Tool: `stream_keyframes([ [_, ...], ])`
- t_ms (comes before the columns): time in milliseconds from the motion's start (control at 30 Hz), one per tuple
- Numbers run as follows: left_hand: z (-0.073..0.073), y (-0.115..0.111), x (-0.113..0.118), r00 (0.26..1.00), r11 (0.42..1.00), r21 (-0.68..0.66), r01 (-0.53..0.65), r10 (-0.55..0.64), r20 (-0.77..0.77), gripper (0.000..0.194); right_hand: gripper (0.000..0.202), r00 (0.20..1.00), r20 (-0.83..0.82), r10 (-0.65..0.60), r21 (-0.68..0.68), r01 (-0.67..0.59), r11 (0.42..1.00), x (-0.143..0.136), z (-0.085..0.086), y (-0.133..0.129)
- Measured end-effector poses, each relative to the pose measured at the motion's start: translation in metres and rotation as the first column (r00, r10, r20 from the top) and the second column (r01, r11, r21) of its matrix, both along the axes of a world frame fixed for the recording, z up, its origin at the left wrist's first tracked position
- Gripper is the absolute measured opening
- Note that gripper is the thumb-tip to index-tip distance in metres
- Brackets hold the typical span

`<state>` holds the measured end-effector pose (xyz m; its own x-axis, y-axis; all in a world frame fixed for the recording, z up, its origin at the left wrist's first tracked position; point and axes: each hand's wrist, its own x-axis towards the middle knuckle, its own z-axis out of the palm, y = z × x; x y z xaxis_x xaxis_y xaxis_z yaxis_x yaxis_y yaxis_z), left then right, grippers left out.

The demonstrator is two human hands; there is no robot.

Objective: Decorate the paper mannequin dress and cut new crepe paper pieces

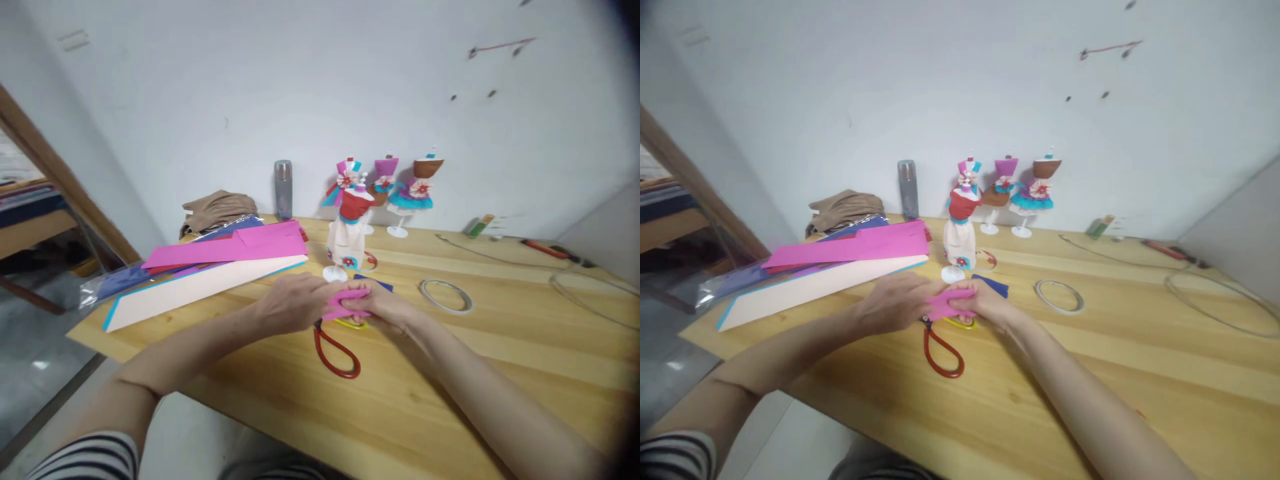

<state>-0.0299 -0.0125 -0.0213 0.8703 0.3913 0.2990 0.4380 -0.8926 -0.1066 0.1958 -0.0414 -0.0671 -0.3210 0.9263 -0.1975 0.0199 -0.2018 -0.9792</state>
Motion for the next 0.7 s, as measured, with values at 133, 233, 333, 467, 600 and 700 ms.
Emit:
stream_keyframes([
  [133,0.002,0.045,-0.055,0.774,0.791,-0.093,-0.605,0.556,-0.303,0.031,0.035,0.996,0.077,0.035,0.003,-0.035,0.999,0.001,-0.013,0.005],
  [233,-0.003,0.076,-0.096,0.658,0.682,-0.068,-0.728,0.668,-0.348,0.028,0.03,0.995,0.067,0.07,0.008,-0.071,0.997,-0.001,-0.014,0.005],
  [333,-0.013,0.091,-0.121,0.629,0.647,-0.09,-0.757,0.686,-0.366,0.031,0.03,0.997,0.044,0.068,0.002,-0.068,0.998,-0.002,-0.012,0.004],
  [467,-0.02,0.096,-0.132,0.655,0.643,-0.174,-0.746,0.663,-0.362,0.032,0.037,0.996,0.054,0.069,0.001,-0.069,0.998,0.0,-0.017,0.006],
  [600,-0.017,0.098,-0.137,0.66,0.603,-0.272,-0.75,0.651,-0.374,0.036,0.038,0.995,0.079,0.067,0.009,-0.068,0.998,0.002,-0.024,0.01],
  [700,-0.017,0.095,-0.139,0.663,0.581,-0.319,-0.749,0.652,-0.368,0.039,0.031,0.994,0.083,0.073,0.011,-0.074,0.997,0.001,-0.024,0.01],
])
